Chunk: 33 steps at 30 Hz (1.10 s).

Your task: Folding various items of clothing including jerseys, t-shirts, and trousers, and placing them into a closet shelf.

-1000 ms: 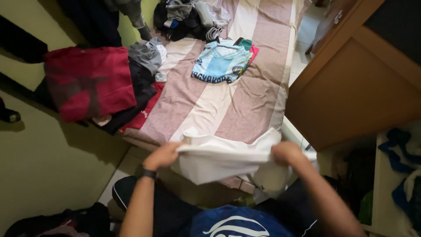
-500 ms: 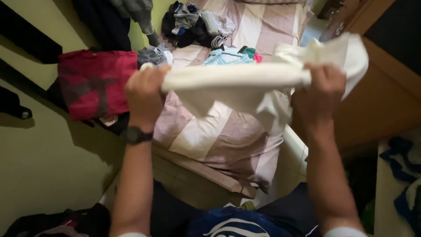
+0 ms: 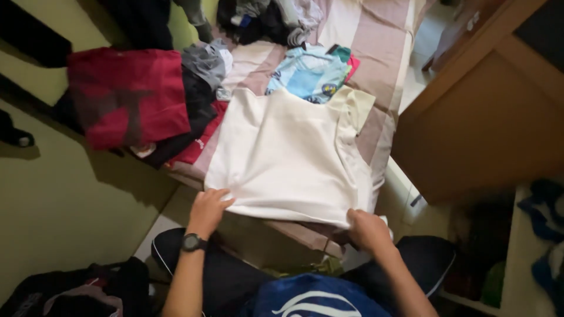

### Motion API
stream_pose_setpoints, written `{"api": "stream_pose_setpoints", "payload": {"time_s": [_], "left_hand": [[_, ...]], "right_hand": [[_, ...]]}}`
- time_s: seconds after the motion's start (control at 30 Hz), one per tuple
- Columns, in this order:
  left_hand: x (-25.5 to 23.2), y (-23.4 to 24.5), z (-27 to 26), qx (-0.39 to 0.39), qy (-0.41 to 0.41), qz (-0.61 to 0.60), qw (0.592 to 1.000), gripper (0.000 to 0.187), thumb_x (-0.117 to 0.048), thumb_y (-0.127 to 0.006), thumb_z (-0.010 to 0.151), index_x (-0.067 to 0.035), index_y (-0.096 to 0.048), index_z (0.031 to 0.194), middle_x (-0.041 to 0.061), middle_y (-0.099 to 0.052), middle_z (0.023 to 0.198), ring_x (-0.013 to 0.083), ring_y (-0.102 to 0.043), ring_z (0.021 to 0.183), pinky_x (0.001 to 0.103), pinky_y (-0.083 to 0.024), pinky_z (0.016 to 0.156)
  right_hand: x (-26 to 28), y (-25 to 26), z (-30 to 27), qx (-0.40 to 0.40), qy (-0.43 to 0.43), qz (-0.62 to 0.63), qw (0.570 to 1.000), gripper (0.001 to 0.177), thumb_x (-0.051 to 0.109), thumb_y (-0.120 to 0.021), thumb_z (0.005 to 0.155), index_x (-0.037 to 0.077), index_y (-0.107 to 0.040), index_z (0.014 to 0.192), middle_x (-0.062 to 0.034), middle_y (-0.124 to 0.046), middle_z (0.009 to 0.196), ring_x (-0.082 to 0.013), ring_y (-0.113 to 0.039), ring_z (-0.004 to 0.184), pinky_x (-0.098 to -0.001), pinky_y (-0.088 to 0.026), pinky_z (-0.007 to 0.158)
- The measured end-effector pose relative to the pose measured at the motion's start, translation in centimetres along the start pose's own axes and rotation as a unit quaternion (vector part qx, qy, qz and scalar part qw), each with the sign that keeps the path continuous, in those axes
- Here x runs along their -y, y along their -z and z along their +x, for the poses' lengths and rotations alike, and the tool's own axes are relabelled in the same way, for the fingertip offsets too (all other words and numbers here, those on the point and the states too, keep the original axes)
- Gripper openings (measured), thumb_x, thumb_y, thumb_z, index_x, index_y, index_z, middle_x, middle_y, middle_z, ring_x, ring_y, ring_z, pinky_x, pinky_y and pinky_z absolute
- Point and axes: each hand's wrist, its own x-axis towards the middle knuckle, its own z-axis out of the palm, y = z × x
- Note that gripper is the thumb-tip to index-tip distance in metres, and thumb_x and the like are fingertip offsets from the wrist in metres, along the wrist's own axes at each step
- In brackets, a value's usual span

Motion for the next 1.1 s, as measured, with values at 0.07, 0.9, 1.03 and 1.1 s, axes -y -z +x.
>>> {"api": "stream_pose_setpoints", "payload": {"time_s": [0.07, 0.9, 1.03, 1.1], "left_hand": [[0.7, -0.5, -0.7, 0.045, 0.035, 0.019, 0.998, 0.028, -0.020, -0.063, 0.086, -0.021, -0.077, 0.110, 0.002, -0.072, 0.119, 0.0244, -0.064, 0.110, 0.043, -0.047, 0.090], [1.6, 0.9, 27.2, 0.009, 0.351, -0.134, 0.927, 0.067, -0.022, -0.065, 0.091, -0.026, -0.045, 0.155, 0.018, -0.050, 0.142, 0.0443, -0.061, 0.113, 0.054, -0.051, 0.090], [7.0, -5.9, 28.3, 0.011, 0.225, -0.107, 0.968, 0.054, -0.003, -0.054, 0.093, -0.029, -0.069, 0.138, 0.017, -0.051, 0.146, 0.0441, -0.066, 0.107, 0.053, -0.053, 0.091], [9.9, -9.2, 28.5, -0.087, 0.146, -0.072, 0.983, 0.034, -0.007, -0.057, 0.098, -0.016, -0.072, 0.128, 0.015, -0.054, 0.146, 0.0431, -0.067, 0.106, 0.052, -0.054, 0.092]], "right_hand": [[1.3, 2.3, -1.5, 0.100, 0.048, -0.007, 0.994, 0.046, 0.044, -0.078, 0.079, 0.016, -0.072, 0.115, -0.0131, -0.074, 0.105, -0.0335, -0.071, 0.099, -0.0439, -0.055, 0.087], [-3.0, 7.9, 29.3, -0.181, -0.242, 0.317, 0.899, 0.069, 0.055, -0.080, 0.073, -0.002, -0.070, 0.110, -0.0250, -0.072, 0.107, -0.0393, -0.071, 0.102, -0.0450, -0.054, 0.089], [-10.3, 2.8, 34.1, -0.212, -0.175, 0.310, 0.910, 0.043, 0.036, -0.064, 0.088, 0.002, -0.074, 0.113, -0.0274, -0.073, 0.107, -0.0436, -0.069, 0.104, -0.0511, -0.051, 0.087], [-15.1, -0.4, 35.7, -0.243, -0.285, 0.346, 0.860, 0.030, 0.023, -0.064, 0.089, -0.002, -0.075, 0.102, -0.0266, -0.073, 0.098, -0.0382, -0.071, 0.094, -0.0483, -0.052, 0.078]]}}
